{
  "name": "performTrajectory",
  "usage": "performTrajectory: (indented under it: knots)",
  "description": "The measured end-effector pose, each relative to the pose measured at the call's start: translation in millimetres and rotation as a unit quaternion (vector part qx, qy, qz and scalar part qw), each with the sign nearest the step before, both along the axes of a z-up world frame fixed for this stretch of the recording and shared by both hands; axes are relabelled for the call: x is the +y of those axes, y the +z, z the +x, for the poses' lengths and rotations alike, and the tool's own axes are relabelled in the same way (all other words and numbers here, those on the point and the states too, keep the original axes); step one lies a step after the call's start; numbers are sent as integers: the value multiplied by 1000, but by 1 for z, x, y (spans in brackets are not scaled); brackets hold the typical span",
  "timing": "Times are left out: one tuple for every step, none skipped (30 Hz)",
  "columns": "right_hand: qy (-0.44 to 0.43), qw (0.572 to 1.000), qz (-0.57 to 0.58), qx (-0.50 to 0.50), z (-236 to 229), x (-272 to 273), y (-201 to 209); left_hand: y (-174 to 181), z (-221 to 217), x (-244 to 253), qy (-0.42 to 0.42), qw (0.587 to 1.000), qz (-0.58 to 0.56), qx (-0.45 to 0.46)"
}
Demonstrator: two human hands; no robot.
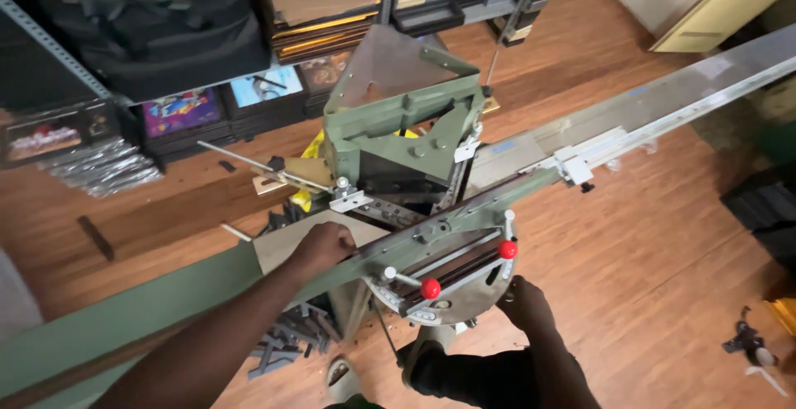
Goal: The recorder uses a miter guillotine to cut a long piece of decorative wooden frame molding into smaller segments at precise angles.
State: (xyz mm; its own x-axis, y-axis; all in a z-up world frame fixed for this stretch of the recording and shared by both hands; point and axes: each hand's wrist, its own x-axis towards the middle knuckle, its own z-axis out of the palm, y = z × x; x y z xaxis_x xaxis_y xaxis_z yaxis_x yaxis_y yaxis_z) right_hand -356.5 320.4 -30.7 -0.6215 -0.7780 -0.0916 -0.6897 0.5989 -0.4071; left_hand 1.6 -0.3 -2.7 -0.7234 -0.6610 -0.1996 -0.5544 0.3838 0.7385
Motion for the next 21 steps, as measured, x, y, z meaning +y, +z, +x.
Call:
performTrajectory:
  knots:
    - [6,997,76,-16,4,-12,6,-3,1,-1,-7,1000,7,-1]
    - [15,997,79,-22,-3,-12,-6,2,2,0,2,1000,9,-7]
    - [24,988,152,-1,-11,-13,-19,6,2,0,-1,1000,18,-7]
    - [35,974,224,19,-17,-13,-33,9,2,1,-4,1000,27,-8]
    - [45,973,226,13,-20,-15,-41,10,5,0,5,999,30,-16]
    - [67,974,211,42,-25,-16,-48,9,4,-2,-2,1000,23,-15]
    - [88,974,195,71,-31,-17,-55,8,3,-4,-9,1000,15,-15]
    - [94,973,200,65,-34,-19,-53,9,3,-4,-5,1000,21,-21]
    - [115,976,173,71,-37,-20,-52,11,3,-3,-4,999,24,-26]
    - [132,977,146,79,-42,-20,-49,13,0,-4,-6,999,26,-29]
    - [135,977,150,74,-49,-25,-52,15,-1,-5,-4,999,30,-33]
    - [157,973,146,90,-56,-27,-51,17,-2,-5,-1,998,44,-46]
    - [180,968,143,105,-63,-29,-50,21,-3,-5,1,997,58,-60]
    - [183,967,143,104,-67,-34,-50,24,-6,-7,5,996,59,-61]
    - [189,964,148,111,-70,-37,-51,28,-8,-8,7,996,63,-69]
    - [194,962,154,116,-71,-39,-50,33,-8,-9,8,995,68,-78]
    - [197,961,154,114,-71,-39,-52,33,-8,-9,11,994,70,-80]
    - [196,962,152,113,-73,-38,-54,33,-9,-10,14,994,76,-82]
    - [195,963,149,111,-74,-37,-56,34,-10,-10,17,993,82,-84]
    - [196,963,150,111,-74,-36,-56,27,-9,-10,19,993,83,-84]
    - [190,965,147,110,-74,-36,-56,20,-7,-11,12,994,78,-78]
